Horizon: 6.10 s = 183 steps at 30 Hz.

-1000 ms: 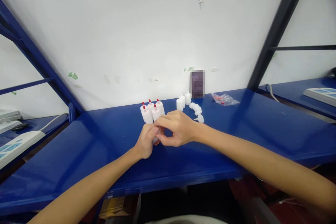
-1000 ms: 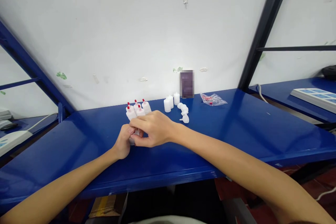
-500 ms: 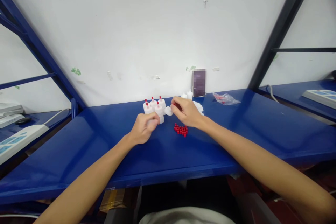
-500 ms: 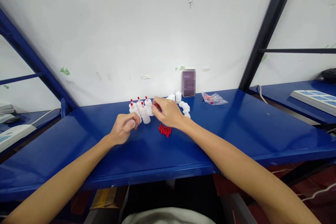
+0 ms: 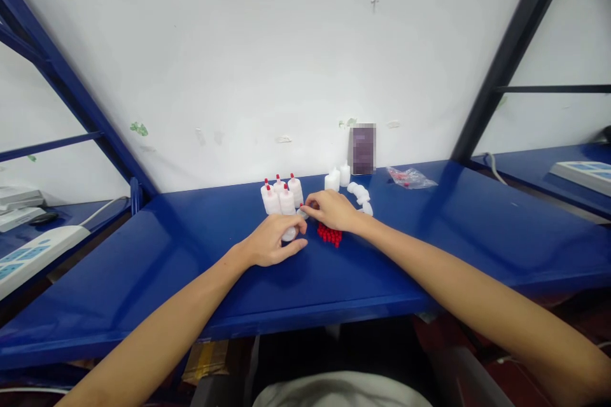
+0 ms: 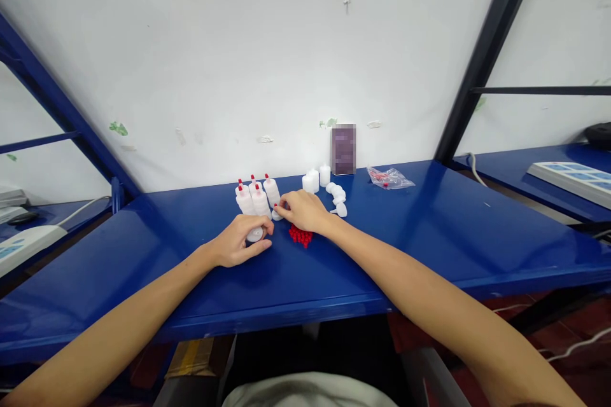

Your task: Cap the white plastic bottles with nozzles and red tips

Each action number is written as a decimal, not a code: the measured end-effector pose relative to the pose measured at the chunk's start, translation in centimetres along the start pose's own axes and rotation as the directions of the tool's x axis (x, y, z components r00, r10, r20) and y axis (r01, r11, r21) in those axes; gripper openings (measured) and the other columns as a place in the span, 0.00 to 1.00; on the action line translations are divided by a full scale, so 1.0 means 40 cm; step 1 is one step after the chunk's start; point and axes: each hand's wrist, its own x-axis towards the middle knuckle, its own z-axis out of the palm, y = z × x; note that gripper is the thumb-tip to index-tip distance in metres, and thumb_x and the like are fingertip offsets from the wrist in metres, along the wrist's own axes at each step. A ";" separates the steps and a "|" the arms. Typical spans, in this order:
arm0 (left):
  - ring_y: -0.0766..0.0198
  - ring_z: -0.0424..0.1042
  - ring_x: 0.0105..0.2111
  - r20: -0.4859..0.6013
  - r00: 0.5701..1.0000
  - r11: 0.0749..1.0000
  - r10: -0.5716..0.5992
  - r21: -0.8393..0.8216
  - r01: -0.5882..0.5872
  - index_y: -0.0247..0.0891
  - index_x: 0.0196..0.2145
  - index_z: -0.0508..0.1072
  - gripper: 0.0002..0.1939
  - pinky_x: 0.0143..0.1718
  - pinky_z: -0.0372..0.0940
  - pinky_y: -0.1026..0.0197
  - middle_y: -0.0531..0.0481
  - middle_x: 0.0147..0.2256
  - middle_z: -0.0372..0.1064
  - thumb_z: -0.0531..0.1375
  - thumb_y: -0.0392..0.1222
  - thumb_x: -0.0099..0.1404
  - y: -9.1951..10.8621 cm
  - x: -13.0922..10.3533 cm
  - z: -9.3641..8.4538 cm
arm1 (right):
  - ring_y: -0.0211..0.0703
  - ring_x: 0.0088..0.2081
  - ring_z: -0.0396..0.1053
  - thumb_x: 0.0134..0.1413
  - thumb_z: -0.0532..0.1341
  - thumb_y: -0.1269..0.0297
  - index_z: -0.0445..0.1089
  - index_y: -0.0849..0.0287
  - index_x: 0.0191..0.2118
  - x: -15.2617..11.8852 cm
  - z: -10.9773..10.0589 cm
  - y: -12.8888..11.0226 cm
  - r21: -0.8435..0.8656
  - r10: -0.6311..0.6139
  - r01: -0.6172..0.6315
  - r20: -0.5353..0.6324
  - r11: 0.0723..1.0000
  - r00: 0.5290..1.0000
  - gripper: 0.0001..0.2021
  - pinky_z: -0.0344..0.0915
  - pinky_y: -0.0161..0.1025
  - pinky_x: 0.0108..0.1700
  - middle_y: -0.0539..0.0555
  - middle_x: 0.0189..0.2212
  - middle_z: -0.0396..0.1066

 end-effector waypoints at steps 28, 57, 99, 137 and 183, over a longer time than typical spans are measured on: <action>0.68 0.63 0.22 -0.265 0.929 0.915 -0.259 -0.374 0.149 0.35 0.34 0.68 0.17 0.27 0.60 0.65 0.53 0.25 0.63 0.46 0.47 0.71 0.010 0.012 0.054 | 0.47 0.41 0.73 0.59 0.58 0.72 0.78 0.53 0.46 -0.045 -0.078 0.058 -0.084 -0.291 0.323 0.270 0.943 0.918 0.14 0.63 0.40 0.40 0.54 0.42 0.77; 0.69 0.60 0.18 -0.292 0.911 0.899 -0.291 -0.409 0.156 0.34 0.21 0.66 0.27 0.22 0.55 0.65 0.54 0.16 0.60 0.52 0.57 0.68 0.000 0.022 0.060 | 0.36 0.27 0.67 0.56 0.61 0.68 0.71 0.60 0.38 -0.079 -0.017 -0.061 0.620 -0.268 0.314 -0.169 0.719 0.948 0.04 0.64 0.35 0.31 0.48 0.25 0.71; 0.67 0.63 0.19 -0.295 0.881 0.901 -0.369 -0.345 0.263 0.36 0.23 0.66 0.15 0.22 0.58 0.65 0.52 0.20 0.62 0.46 0.43 0.61 0.006 0.022 0.051 | 0.39 0.23 0.67 0.46 0.61 0.69 0.77 0.59 0.35 -0.066 -0.156 0.051 0.049 -0.048 0.032 0.362 0.998 0.931 0.09 0.59 0.36 0.26 0.50 0.22 0.73; 0.67 0.61 0.21 -0.227 0.919 0.883 -0.323 -0.422 0.207 0.35 0.24 0.68 0.28 0.24 0.58 0.64 0.52 0.20 0.62 0.45 0.57 0.72 0.002 0.025 0.064 | 0.32 0.22 0.60 0.56 0.63 0.65 0.74 0.61 0.37 -0.074 -0.042 -0.047 0.503 -0.250 0.282 -0.132 0.817 0.959 0.06 0.58 0.33 0.27 0.47 0.24 0.69; 0.65 0.63 0.27 -0.307 0.950 0.988 -0.053 -0.153 0.005 0.35 0.29 0.68 0.18 0.32 0.59 0.62 0.50 0.27 0.65 0.44 0.43 0.70 -0.005 0.018 0.045 | 0.40 0.28 0.66 0.60 0.55 0.62 0.72 0.59 0.36 -0.028 -0.112 0.036 0.034 -0.144 0.142 0.402 0.989 0.904 0.09 0.56 0.37 0.32 0.53 0.29 0.73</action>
